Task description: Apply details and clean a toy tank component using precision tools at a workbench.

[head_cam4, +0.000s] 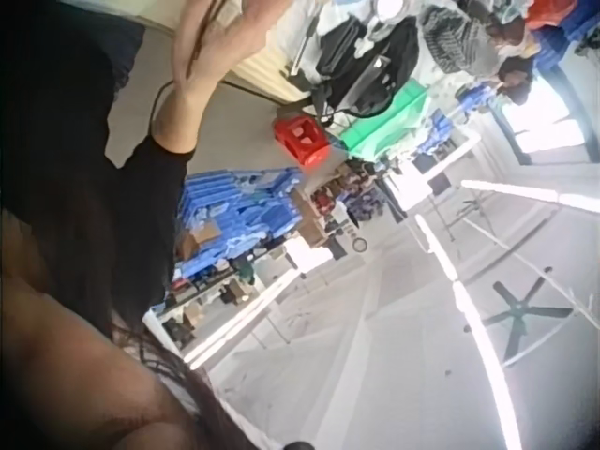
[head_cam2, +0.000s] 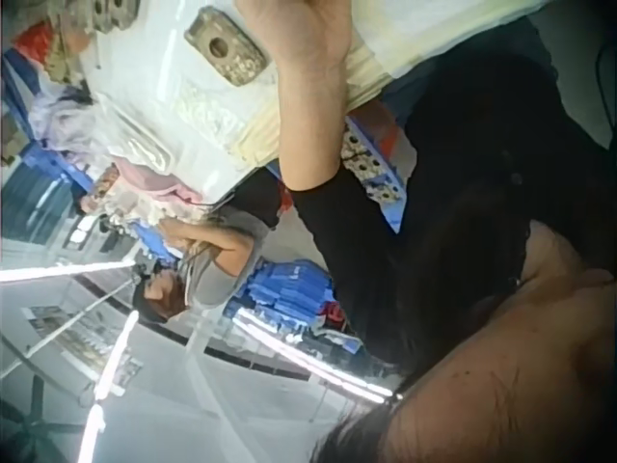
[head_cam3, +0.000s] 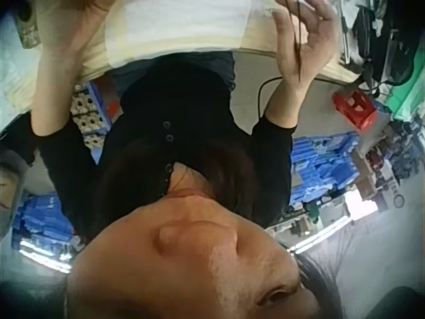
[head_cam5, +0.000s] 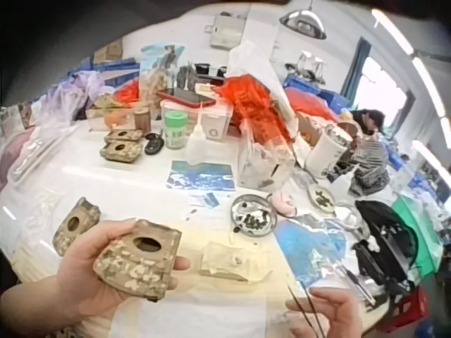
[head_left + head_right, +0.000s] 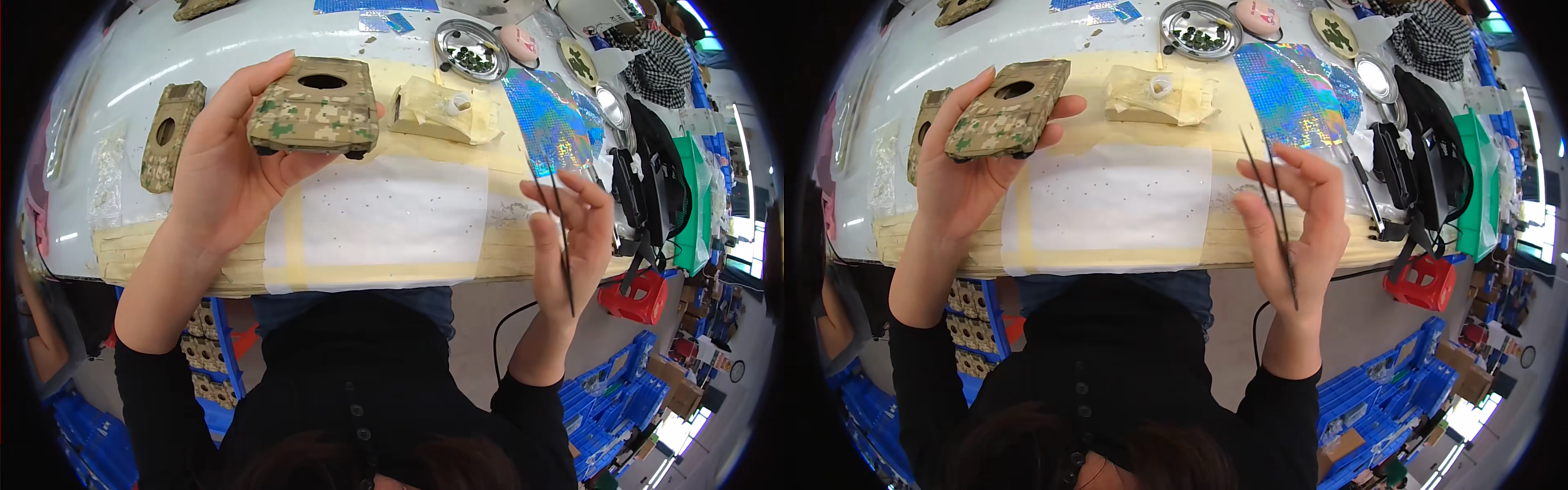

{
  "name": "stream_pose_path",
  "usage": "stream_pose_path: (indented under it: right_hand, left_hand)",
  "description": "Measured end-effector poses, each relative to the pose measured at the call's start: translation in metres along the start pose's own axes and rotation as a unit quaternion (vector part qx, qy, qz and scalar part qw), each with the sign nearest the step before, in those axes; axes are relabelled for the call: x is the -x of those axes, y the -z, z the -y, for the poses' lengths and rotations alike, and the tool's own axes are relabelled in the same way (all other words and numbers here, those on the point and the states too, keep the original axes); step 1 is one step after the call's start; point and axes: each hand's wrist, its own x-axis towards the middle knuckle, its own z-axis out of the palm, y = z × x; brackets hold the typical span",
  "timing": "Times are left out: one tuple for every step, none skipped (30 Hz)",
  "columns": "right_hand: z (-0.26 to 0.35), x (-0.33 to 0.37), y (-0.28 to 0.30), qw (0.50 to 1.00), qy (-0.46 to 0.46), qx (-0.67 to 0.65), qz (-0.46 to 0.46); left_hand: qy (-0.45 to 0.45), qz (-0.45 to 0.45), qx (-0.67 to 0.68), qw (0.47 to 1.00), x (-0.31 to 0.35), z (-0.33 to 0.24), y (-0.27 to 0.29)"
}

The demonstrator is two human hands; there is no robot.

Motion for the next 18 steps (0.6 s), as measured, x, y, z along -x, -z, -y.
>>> stream_pose_path:
  right_hand:
    - [0.001, 0.01, -0.003, 0.998, -0.045, -0.049, 0.001]
    - [0.002, 0.019, -0.006, 0.991, -0.091, -0.094, 0.001]
    - [-0.004, 0.028, -0.005, 0.988, -0.077, -0.131, 0.006]
    - [-0.011, 0.03, -0.002, 0.995, 0.007, -0.096, 0.04]
    - [-0.013, 0.033, -0.003, 0.994, 0.026, -0.099, 0.028]
    - [-0.013, 0.036, -0.006, 0.994, 0.046, -0.103, 0.017]
    - [-0.011, 0.04, -0.011, 0.992, 0.025, -0.126, -0.01]
    - [-0.008, 0.043, -0.016, 0.988, 0.005, -0.149, -0.038]
    - [-0.007, 0.046, -0.019, 0.983, -0.016, -0.172, -0.065]
    - [-0.007, 0.047, -0.02, 0.986, -0.01, -0.155, -0.064]
    - [-0.009, 0.047, -0.022, 0.988, -0.003, -0.138, -0.064]
    - [-0.01, 0.048, -0.023, 0.991, 0.003, -0.121, -0.063]
    - [-0.011, 0.047, -0.023, 0.992, 0.008, -0.115, -0.06]
    - [-0.011, 0.047, -0.023, 0.992, 0.012, -0.109, -0.056]
    - [-0.012, 0.047, -0.023, 0.993, 0.017, -0.103, -0.052]
    - [-0.012, 0.047, -0.022, 0.994, 0.018, -0.099, -0.051]
    - [-0.012, 0.047, -0.022, 0.994, 0.019, -0.095, -0.05]
    - [-0.012, 0.047, -0.022, 0.995, 0.02, -0.09, -0.048]
  left_hand:
    - [0.0, 0.006, -0.002, 1.0, 0.001, 0.0, 0.001]
    - [0.002, 0.014, -0.002, 1.0, 0.0, 0.0, 0.002]
    - [0.005, 0.028, 0.005, 1.0, 0.0, 0.0, 0.002]
    - [0.007, 0.038, 0.015, 0.999, 0.0, 0.0, 0.003]
    - [0.01, 0.048, 0.025, 0.999, 0.0, -0.001, 0.003]
    - [0.013, 0.057, 0.034, 0.998, 0.0, 0.0, 0.004]
    - [0.015, 0.059, 0.03, 0.998, -0.001, 0.0, 0.005]
    - [0.016, 0.061, 0.026, 0.998, -0.003, 0.0, 0.006]
    - [0.018, 0.063, 0.022, 0.998, -0.004, 0.0, 0.007]
    - [0.019, 0.065, 0.019, 0.998, -0.004, 0.0, 0.007]
    - [0.019, 0.067, 0.017, 0.997, -0.005, 0.0, 0.007]
    - [0.02, 0.07, 0.014, 0.997, -0.005, -0.001, 0.007]
    - [0.021, 0.07, 0.018, 0.997, -0.006, -0.001, 0.008]
    - [0.023, 0.07, 0.022, 0.997, -0.006, 0.0, 0.009]
    - [0.024, 0.071, 0.026, 0.997, -0.006, 0.0, 0.009]
    - [0.025, 0.07, 0.025, 0.997, -0.006, -0.001, 0.008]
    - [0.026, 0.069, 0.025, 0.997, -0.005, -0.001, 0.008]
    - [0.027, 0.069, 0.025, 0.997, -0.005, -0.002, 0.007]
